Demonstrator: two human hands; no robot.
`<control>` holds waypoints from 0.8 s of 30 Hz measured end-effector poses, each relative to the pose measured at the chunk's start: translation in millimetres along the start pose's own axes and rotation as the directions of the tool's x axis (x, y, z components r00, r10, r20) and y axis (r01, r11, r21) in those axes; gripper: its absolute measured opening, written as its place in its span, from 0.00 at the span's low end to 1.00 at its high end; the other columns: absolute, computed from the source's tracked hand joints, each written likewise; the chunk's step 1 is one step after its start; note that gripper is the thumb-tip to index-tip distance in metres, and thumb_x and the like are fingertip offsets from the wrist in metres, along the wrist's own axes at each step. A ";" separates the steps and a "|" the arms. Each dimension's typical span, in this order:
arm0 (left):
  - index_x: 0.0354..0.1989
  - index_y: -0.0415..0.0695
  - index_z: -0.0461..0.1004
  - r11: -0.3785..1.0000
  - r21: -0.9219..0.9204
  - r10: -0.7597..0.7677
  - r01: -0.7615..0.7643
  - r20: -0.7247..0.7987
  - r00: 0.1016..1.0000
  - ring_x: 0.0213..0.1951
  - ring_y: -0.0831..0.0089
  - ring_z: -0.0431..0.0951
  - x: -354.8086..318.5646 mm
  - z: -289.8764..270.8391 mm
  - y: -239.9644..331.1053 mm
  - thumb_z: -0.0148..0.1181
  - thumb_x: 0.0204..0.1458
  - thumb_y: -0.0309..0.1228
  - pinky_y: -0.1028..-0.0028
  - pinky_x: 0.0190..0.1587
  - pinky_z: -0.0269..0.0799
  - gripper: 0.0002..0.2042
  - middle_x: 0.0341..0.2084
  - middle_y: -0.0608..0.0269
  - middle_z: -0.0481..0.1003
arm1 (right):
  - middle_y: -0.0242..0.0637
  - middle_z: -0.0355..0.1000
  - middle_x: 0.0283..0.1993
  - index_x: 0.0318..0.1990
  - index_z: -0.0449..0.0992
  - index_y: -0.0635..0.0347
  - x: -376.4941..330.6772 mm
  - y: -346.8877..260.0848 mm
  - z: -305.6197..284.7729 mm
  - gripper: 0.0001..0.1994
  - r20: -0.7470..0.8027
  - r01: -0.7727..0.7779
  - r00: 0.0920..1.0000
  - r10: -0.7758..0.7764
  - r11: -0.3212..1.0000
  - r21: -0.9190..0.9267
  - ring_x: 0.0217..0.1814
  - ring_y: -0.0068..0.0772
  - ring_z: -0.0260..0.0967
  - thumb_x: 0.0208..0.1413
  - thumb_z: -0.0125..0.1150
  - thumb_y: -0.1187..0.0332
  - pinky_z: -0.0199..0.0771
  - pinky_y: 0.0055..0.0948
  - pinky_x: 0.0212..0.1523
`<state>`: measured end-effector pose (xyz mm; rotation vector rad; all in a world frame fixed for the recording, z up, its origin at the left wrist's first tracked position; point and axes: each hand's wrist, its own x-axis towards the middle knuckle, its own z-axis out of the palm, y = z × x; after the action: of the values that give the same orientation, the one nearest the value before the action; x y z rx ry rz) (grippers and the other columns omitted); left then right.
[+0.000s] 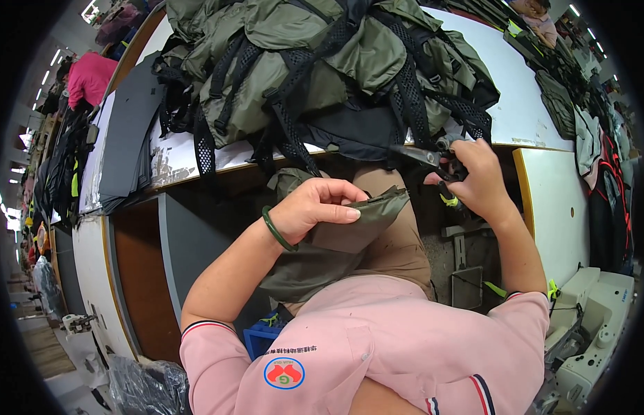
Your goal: The person is using small scissors to trim loose threads from green fabric vests or bags.
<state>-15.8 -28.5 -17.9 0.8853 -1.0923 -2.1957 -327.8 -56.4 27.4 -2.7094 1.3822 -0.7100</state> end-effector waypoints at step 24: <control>0.31 0.46 0.76 -0.269 0.779 0.630 -0.566 0.587 0.508 0.22 0.72 0.68 -9.4 12.4 -26.8 0.62 0.38 0.25 0.73 0.23 0.63 0.09 0.24 0.66 0.68 | 0.32 0.65 0.27 0.28 0.69 0.56 -15.7 0.5 -18.0 0.19 0.248 0.266 0.935 -0.254 0.964 -0.016 0.33 0.36 0.66 0.31 0.76 0.65 0.61 0.34 0.38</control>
<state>-23.3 -1.7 -31.4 0.4714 -2.3279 -0.2544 -343.3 -41.3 37.4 -2.9300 1.0129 -0.3344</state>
